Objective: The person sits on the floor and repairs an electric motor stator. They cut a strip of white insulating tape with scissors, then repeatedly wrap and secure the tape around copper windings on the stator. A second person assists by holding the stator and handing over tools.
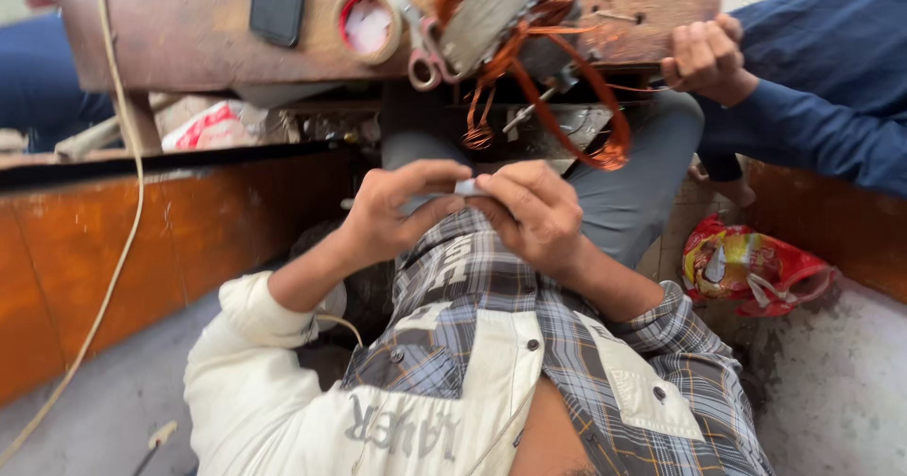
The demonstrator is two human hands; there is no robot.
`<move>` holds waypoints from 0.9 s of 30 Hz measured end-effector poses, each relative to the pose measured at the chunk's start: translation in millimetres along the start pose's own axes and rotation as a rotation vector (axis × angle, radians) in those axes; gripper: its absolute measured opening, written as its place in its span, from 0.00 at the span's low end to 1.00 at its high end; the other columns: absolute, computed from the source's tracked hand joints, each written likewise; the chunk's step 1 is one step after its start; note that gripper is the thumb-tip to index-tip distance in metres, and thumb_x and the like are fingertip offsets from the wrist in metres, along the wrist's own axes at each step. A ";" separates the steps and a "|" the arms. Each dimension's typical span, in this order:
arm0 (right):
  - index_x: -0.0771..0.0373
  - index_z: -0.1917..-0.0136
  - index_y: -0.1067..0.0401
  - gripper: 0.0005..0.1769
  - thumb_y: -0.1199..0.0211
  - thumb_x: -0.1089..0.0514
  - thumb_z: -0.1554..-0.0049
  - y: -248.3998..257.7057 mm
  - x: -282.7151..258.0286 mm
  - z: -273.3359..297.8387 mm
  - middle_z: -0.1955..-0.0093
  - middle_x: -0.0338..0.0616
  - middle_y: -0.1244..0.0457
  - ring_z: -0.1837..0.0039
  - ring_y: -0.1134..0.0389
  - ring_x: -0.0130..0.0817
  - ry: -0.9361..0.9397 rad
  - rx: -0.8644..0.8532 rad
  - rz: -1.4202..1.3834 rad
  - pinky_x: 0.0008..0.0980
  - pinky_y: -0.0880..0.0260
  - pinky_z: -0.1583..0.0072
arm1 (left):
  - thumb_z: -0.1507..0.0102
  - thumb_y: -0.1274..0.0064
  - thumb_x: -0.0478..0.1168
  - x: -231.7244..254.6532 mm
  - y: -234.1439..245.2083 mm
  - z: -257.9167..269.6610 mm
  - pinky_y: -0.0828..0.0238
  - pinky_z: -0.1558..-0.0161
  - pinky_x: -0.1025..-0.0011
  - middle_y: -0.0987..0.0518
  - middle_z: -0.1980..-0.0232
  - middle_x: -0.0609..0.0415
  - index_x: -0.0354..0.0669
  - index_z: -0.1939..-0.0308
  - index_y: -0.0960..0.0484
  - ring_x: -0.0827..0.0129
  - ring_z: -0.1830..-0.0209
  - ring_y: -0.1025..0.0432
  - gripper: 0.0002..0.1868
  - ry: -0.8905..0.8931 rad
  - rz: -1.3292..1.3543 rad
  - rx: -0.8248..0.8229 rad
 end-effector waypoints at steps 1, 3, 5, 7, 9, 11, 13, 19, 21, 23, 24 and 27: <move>0.67 0.46 0.25 0.17 0.22 0.65 0.46 1.1 -0.5 2.0 0.52 0.45 0.34 0.53 0.30 0.38 -0.007 0.008 -0.008 0.34 0.27 0.53 | 0.35 0.37 0.33 6.7 0.0 -1.4 0.19 0.51 0.72 0.15 0.51 0.48 0.34 0.44 0.20 0.65 0.50 0.17 0.16 -0.031 -0.086 0.008; 0.67 0.46 0.25 0.16 0.22 0.65 0.46 3.0 -0.4 6.1 0.53 0.45 0.34 0.54 0.30 0.37 -0.003 0.019 -0.014 0.33 0.27 0.54 | 0.38 0.34 0.34 19.1 0.5 -4.0 0.22 0.56 0.70 0.15 0.55 0.48 0.36 0.47 0.18 0.62 0.57 0.19 0.17 -0.138 -0.215 0.033; 0.68 0.46 0.25 0.16 0.22 0.66 0.46 4.7 0.6 10.3 0.53 0.44 0.34 0.54 0.30 0.37 0.016 0.022 -0.010 0.34 0.27 0.54 | 0.39 0.33 0.33 27.6 -0.2 -6.6 0.24 0.59 0.68 0.16 0.57 0.49 0.38 0.48 0.17 0.61 0.61 0.20 0.16 -0.229 -0.273 0.036; 0.68 0.47 0.25 0.16 0.22 0.66 0.47 7.9 0.8 14.7 0.53 0.45 0.34 0.54 0.30 0.36 0.030 0.033 -0.047 0.33 0.28 0.55 | 0.38 0.34 0.32 33.5 -1.8 -9.3 0.24 0.58 0.67 0.17 0.58 0.51 0.39 0.47 0.18 0.62 0.60 0.20 0.16 -0.302 -0.256 0.017; 0.68 0.47 0.24 0.16 0.23 0.67 0.47 12.3 -1.1 16.9 0.53 0.45 0.34 0.54 0.29 0.36 0.057 0.043 -0.069 0.33 0.28 0.55 | 0.38 0.35 0.31 39.5 -2.8 -12.4 0.26 0.59 0.67 0.16 0.58 0.52 0.38 0.48 0.18 0.64 0.62 0.21 0.15 -0.379 -0.237 -0.036; 0.67 0.47 0.24 0.15 0.23 0.68 0.47 19.3 -4.5 15.1 0.53 0.45 0.34 0.54 0.28 0.37 0.100 0.054 -0.076 0.33 0.27 0.55 | 0.38 0.37 0.30 49.6 0.4 -14.6 0.26 0.60 0.67 0.16 0.57 0.50 0.36 0.49 0.18 0.63 0.62 0.21 0.13 -0.506 -0.250 -0.086; 0.67 0.48 0.24 0.14 0.26 0.68 0.47 28.3 -6.5 9.8 0.53 0.45 0.33 0.54 0.28 0.39 0.182 0.047 -0.070 0.34 0.26 0.54 | 0.38 0.40 0.29 60.0 7.5 -16.8 0.25 0.59 0.66 0.16 0.55 0.45 0.33 0.51 0.18 0.60 0.62 0.22 0.11 -0.688 -0.292 -0.142; 0.67 0.46 0.24 0.07 0.29 0.71 0.36 46.3 49.9 -20.9 0.52 0.44 0.33 0.53 0.29 0.39 -0.101 0.329 0.130 0.34 0.29 0.53 | 0.32 0.36 0.46 2.2 71.5 -70.9 0.33 0.36 0.58 0.29 0.35 0.49 0.46 0.35 0.27 0.59 0.37 0.30 0.25 -0.366 0.124 0.357; 0.67 0.43 0.23 0.08 0.30 0.68 0.36 35.1 67.8 -28.9 0.50 0.46 0.32 0.53 0.28 0.38 -0.242 0.284 0.108 0.34 0.28 0.51 | 0.40 0.32 0.60 -31.5 70.5 -91.9 0.44 0.25 0.54 0.40 0.25 0.47 0.48 0.28 0.35 0.58 0.25 0.42 0.43 -0.288 0.215 0.294; 0.67 0.44 0.23 0.07 0.30 0.67 0.37 22.6 75.1 -32.8 0.52 0.45 0.33 0.56 0.30 0.36 -0.301 0.270 0.022 0.32 0.30 0.54 | 0.48 0.31 0.71 -62.1 59.0 -110.1 0.56 0.17 0.48 0.49 0.21 0.45 0.47 0.30 0.41 0.53 0.17 0.54 0.56 -0.242 0.138 0.143; 0.67 0.45 0.23 0.07 0.30 0.67 0.37 17.3 77.7 -34.3 0.53 0.45 0.33 0.57 0.30 0.35 -0.329 0.259 -0.021 0.32 0.31 0.56 | 0.51 0.31 0.75 -76.0 55.7 -118.9 0.61 0.13 0.43 0.53 0.20 0.43 0.45 0.32 0.43 0.50 0.15 0.59 0.59 -0.227 0.077 0.077; 0.66 0.48 0.22 0.05 0.29 0.66 0.38 9.7 75.3 -35.1 0.55 0.44 0.33 0.60 0.33 0.34 -0.363 0.247 0.108 0.33 0.32 0.57 | 0.52 0.29 0.69 -102.8 50.9 -132.7 0.61 0.15 0.55 0.54 0.15 0.51 0.46 0.28 0.32 0.59 0.14 0.60 0.56 -0.312 0.053 0.008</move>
Point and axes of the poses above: each hand's wrist, its own z-axis away from the middle knuckle, its own y-axis out of the back of the hand, x = y × z, the point moved 5 cm from there along -z, towards the middle knuckle
